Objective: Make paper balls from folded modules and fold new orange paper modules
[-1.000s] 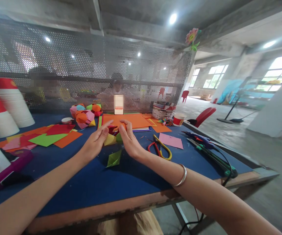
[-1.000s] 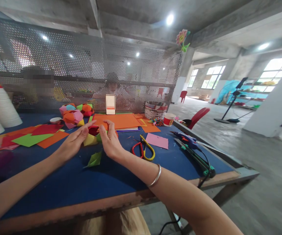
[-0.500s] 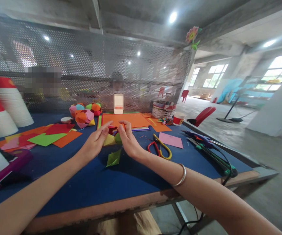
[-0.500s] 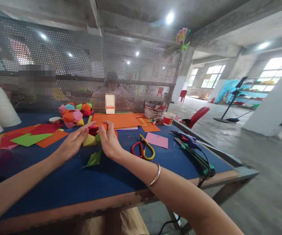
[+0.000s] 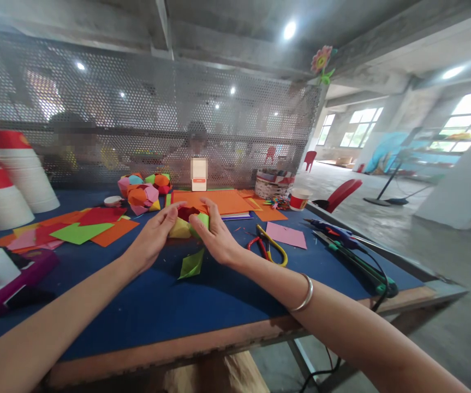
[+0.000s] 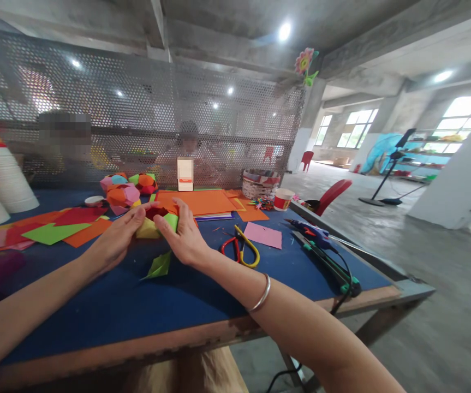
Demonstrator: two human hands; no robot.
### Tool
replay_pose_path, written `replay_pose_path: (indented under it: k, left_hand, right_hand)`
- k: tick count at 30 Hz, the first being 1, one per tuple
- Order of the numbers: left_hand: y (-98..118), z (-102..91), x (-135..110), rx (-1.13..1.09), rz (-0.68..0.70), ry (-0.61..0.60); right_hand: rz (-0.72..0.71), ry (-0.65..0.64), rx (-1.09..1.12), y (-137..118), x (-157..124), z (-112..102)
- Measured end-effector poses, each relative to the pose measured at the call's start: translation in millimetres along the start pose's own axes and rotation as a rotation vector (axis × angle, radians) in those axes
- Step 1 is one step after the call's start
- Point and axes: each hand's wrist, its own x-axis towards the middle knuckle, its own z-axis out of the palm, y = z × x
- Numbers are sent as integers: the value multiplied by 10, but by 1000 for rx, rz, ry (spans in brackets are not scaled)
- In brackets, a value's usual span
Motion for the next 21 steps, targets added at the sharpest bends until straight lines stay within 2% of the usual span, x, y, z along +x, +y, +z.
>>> replay_pose_path:
  k: [6, 13, 21]
  left_hand:
    - [55, -2, -51, 147, 14, -77]
    - [58, -87, -24, 364, 224, -285]
    - [35, -79, -31, 391, 224, -280]
  right_hand:
    - [-5, 10, -31, 28, 10, -14]
    - [-44, 36, -77, 22, -9, -31]
    - [-74, 50, -157, 19, -9, -63]
